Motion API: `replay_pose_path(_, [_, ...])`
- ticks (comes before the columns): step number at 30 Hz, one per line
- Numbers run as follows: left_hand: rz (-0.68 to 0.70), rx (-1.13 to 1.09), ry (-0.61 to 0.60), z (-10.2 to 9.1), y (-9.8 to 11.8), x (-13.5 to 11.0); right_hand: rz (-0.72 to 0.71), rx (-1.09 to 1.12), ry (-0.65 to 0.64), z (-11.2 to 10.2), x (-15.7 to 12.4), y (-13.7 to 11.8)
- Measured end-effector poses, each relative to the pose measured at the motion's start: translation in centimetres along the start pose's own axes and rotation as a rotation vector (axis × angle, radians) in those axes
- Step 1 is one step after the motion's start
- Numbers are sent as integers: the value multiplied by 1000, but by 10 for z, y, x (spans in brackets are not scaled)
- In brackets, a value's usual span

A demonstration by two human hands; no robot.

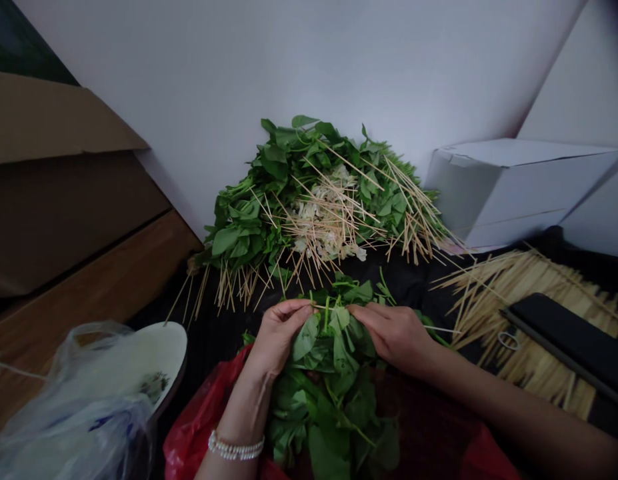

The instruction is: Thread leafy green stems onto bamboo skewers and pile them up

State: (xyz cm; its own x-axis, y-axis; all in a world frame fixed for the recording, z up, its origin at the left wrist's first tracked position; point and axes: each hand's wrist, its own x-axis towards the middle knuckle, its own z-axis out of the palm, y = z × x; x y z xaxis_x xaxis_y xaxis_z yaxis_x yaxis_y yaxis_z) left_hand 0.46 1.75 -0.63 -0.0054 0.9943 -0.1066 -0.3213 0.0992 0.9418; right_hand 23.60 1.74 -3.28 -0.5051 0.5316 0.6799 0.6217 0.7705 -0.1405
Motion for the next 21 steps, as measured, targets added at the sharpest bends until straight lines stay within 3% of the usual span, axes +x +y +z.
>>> replay_pose_path(8, [30, 156, -90, 3, -11, 0, -25, 10, 26, 1, 2, -3])
replay_pose_path(13, [395, 518, 57, 6, -3, -3, 159, 36, 271, -17, 10, 21])
replay_pose_path(16, [524, 769, -108, 13, -3, -10, 328, 26, 405, -31, 15, 38])
replay_pose_path(19, [533, 1039, -321, 20, -14, -16, 412, 7, 465, -39, 17, 49])
replay_pose_path(21, [543, 1159, -388, 21, -23, -15, 432, 5, 475, -40, 18, 52])
